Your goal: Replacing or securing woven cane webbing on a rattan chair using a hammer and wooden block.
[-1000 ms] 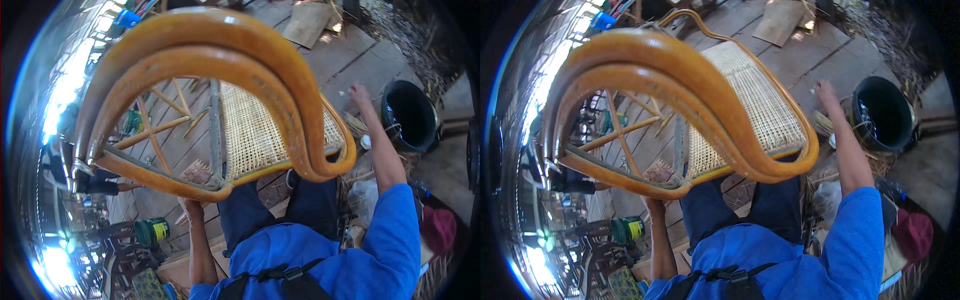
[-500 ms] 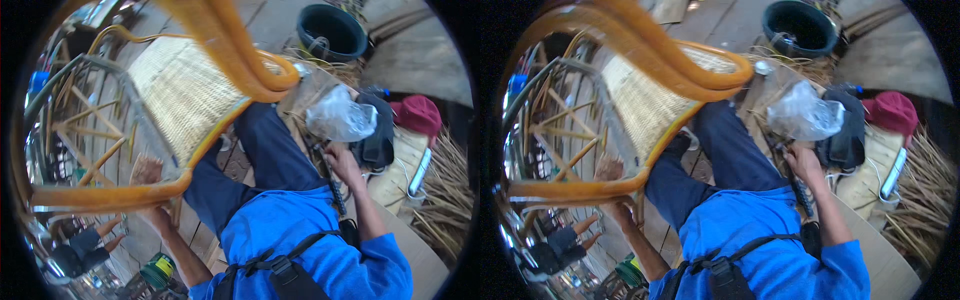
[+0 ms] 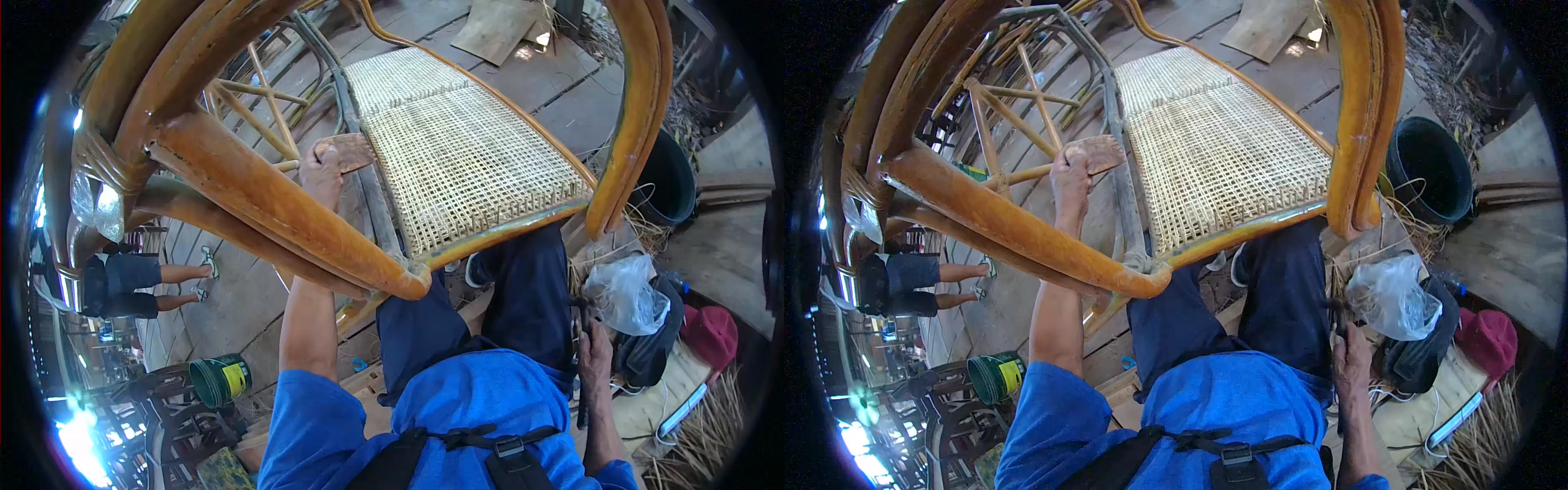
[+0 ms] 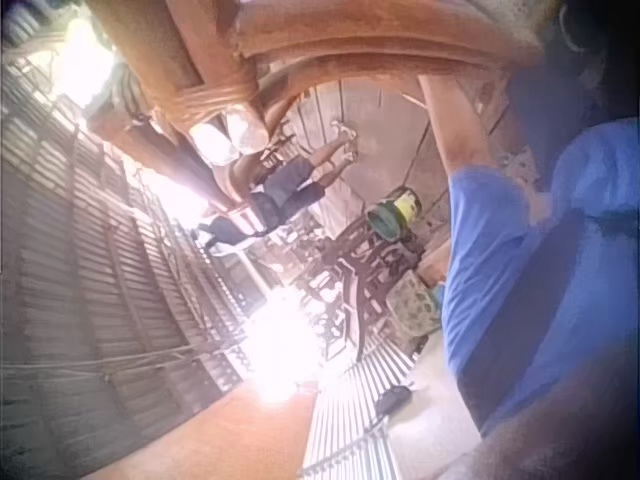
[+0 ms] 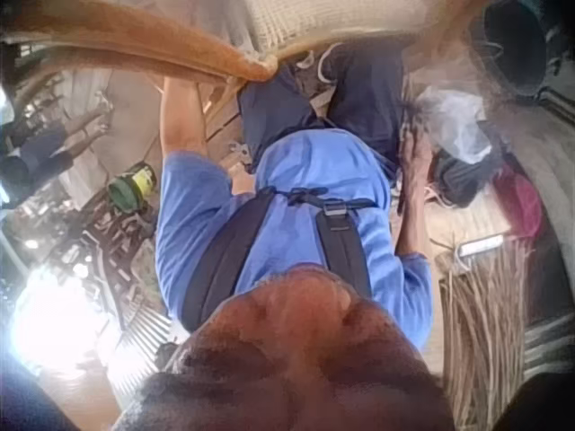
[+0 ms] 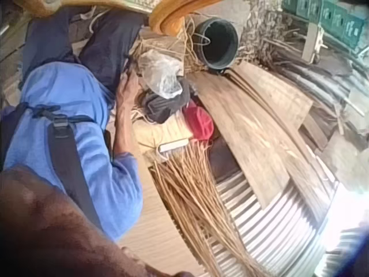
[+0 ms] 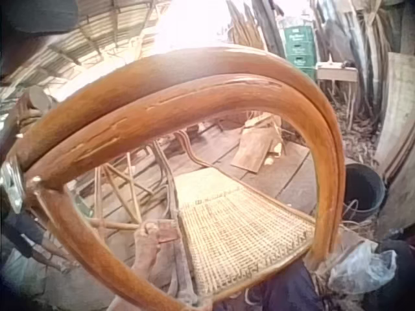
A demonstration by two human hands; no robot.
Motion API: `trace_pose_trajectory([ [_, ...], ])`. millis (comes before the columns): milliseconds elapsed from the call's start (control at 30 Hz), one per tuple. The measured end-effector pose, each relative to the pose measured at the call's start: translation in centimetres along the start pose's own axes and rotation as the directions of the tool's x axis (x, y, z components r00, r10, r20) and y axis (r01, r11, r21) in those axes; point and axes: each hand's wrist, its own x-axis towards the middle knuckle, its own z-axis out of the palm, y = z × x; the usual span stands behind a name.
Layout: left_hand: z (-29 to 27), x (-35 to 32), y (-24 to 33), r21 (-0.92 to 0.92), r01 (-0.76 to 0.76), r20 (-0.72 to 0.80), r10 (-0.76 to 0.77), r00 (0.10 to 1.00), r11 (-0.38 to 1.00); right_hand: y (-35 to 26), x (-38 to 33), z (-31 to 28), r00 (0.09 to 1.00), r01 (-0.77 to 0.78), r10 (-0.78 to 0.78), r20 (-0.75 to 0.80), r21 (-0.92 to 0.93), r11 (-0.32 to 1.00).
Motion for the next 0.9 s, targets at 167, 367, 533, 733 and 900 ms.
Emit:
trace_pose_trajectory([
  [167, 2.0, 2.3, -3.0, 0.324, -0.055, 0.159, 0.003, 0.987, 0.945, -14.1, 6.3, -5.5, 0.751, -0.413, -0.061, 0.657, 0.541, 0.732],
  [367, 5.6, 1.5, -3.7, 0.657, -0.249, 0.306, 0.05, 0.951, 0.712, -16.3, 11.5, -1.9, 0.743, -0.215, -0.169, 0.648, 0.471, 0.856],
  [533, 5.0, 1.9, -5.8, 0.676, -0.255, 0.305, 0.052, 0.951, 0.692, -19.2, 19.1, 2.8, 0.882, 0.022, -0.186, 0.433, 0.356, 0.934],
  [733, 6.4, 3.7, -7.4, 0.745, -0.23, 0.281, 0.018, 0.96, 0.627, -18.3, 26.7, 8.7, 0.894, 0.06, -0.238, 0.381, 0.424, 0.904],
  [900, 5.6, 2.4, -5.5, 0.787, -0.37, 0.391, 0.064, 0.918, 0.495, -17.7, 26.1, 9.7, 0.852, -0.188, -0.049, 0.522, 0.392, 0.9],
])
